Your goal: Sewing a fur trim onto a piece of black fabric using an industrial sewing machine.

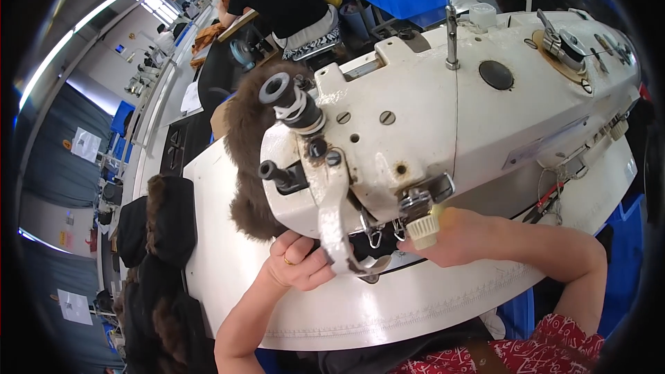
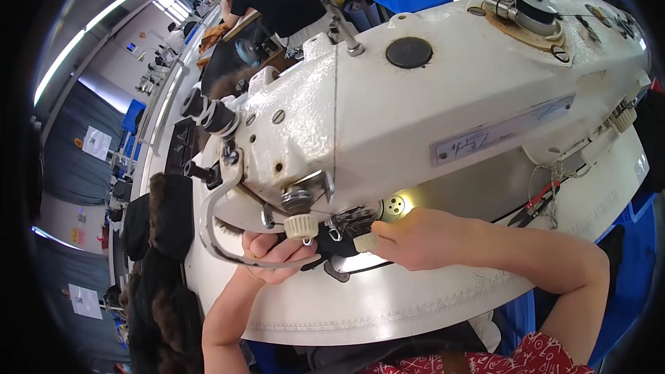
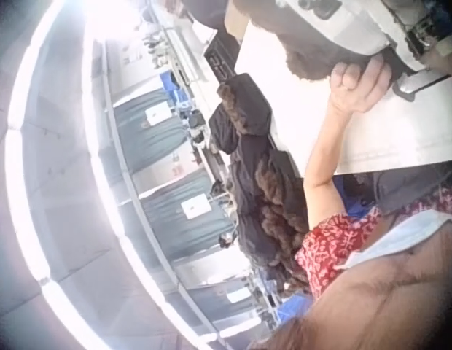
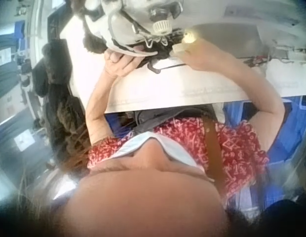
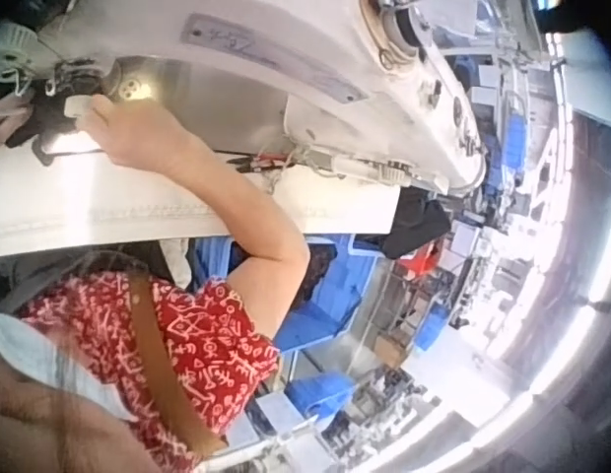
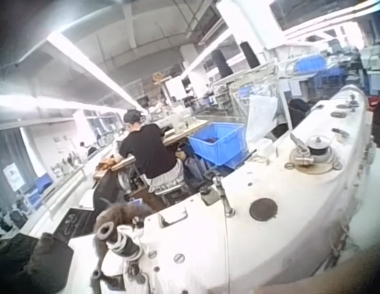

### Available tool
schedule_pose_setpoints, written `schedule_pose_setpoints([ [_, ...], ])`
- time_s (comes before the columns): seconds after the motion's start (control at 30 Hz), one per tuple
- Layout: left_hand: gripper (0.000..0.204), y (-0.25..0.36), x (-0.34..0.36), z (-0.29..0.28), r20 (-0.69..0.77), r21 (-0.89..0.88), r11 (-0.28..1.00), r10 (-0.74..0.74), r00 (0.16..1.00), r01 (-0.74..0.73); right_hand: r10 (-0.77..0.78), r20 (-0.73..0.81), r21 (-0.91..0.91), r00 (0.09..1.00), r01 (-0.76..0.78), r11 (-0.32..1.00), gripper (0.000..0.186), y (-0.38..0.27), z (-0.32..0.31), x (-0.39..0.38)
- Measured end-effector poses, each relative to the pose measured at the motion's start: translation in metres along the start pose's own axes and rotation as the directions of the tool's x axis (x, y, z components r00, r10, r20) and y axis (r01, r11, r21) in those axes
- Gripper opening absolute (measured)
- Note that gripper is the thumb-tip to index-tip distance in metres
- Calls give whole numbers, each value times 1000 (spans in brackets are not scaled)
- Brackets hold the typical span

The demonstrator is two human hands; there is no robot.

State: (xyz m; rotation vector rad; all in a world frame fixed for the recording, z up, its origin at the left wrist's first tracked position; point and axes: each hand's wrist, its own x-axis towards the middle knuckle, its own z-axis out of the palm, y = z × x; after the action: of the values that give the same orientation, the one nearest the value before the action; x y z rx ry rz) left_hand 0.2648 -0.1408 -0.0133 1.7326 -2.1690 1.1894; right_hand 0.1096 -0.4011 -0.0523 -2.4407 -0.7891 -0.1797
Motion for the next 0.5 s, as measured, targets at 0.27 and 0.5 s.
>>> schedule_pose_setpoints([
  [0.27, 23, 10, 45, -46, 286, -65, 992, 123, 950, -109, -214, -253, -550, 943, 42, 834, 20, -37, 9, 8],
  [0.5, 44, 15, 82, -36, 441, -392, 843, -180, 880, 369, 15, -369, -318, 929, -141, 938, 20, -58, 28, 8],
])
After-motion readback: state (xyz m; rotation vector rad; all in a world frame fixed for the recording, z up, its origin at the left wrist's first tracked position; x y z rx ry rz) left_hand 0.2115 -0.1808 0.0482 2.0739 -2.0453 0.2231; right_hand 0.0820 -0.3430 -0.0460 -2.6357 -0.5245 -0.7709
